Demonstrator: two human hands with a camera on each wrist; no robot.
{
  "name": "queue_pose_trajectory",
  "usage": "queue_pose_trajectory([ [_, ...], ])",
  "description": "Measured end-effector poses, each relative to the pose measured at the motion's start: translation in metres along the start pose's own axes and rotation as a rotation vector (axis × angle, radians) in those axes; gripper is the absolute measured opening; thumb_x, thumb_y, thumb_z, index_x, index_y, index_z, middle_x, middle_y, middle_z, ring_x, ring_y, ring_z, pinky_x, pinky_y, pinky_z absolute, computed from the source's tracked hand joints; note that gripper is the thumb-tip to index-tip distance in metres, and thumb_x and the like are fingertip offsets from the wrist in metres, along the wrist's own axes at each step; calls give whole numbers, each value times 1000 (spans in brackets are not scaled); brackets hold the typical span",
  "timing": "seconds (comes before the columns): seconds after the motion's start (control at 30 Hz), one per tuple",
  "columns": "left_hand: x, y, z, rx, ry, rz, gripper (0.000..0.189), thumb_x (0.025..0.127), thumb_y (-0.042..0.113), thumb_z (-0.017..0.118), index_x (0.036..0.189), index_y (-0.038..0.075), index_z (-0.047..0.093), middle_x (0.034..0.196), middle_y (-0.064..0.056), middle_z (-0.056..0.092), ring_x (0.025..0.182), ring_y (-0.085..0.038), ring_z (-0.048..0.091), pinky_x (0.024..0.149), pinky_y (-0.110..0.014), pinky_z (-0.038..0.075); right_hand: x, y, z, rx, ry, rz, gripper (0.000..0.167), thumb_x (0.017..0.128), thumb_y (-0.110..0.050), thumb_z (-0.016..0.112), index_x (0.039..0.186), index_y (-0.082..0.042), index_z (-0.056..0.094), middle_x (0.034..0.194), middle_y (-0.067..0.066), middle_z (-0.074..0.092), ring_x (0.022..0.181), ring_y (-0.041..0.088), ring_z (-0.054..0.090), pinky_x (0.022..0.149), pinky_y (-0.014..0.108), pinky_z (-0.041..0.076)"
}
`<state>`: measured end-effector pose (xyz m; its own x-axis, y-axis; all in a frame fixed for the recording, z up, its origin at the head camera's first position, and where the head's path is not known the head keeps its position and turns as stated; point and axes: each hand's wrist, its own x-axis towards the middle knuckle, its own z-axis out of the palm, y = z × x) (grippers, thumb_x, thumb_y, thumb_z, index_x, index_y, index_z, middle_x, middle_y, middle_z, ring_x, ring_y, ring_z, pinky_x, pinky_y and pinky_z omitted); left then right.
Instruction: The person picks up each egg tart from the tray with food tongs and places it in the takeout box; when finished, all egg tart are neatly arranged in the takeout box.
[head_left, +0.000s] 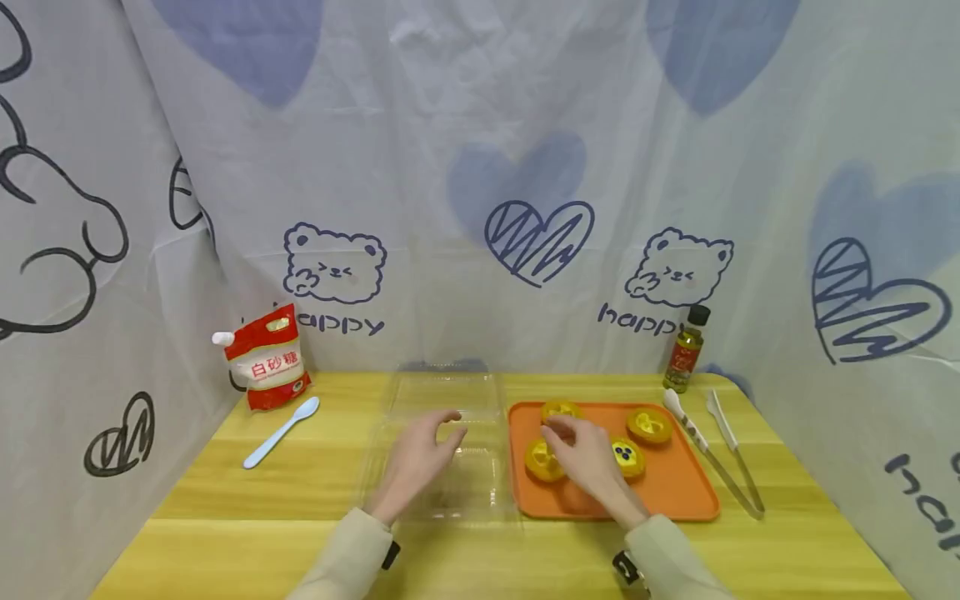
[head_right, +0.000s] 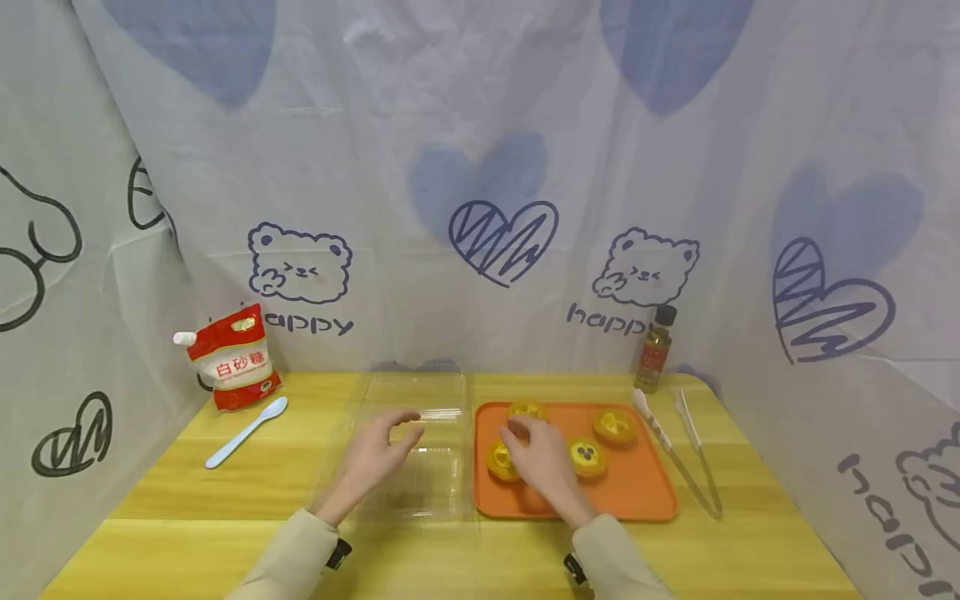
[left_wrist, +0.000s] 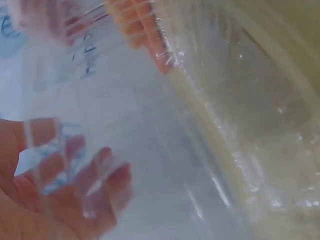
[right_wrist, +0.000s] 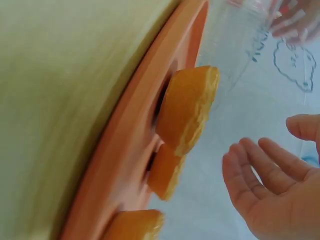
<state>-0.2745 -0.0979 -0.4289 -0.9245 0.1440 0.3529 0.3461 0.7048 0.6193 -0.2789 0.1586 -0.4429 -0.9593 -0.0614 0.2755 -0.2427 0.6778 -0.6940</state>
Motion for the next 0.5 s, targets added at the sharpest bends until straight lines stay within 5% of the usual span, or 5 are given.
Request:
queue_pose_trajectory([
  [0.1,4,-8,-9,-176,-15,-35,25,95,20,63,114,6,71,117,-12,70,112,-31,64,96,-49,52,2,9,-7,152,-18,60,29,97,-31,62,121,-16,69,115,4,71,105,22,66,88,43,56],
  [0.3,4,-22,-26,-429,-91,-176,24,95,20,64,114,7,71,110,-8,72,102,-23,67,89,-38,56,5,23,-22,451,-149,152,37,98,-25,60,126,-1,64,117,18,69,104,28,66,86,45,56],
  [0.5,3,-34,-45,-556,-153,-202,31,98,24,61,118,2,67,108,-12,70,99,-28,67,83,-36,59,7,36,-45,494,-171,190,40,98,-22,61,127,5,61,112,14,72,94,19,68,78,36,58],
])
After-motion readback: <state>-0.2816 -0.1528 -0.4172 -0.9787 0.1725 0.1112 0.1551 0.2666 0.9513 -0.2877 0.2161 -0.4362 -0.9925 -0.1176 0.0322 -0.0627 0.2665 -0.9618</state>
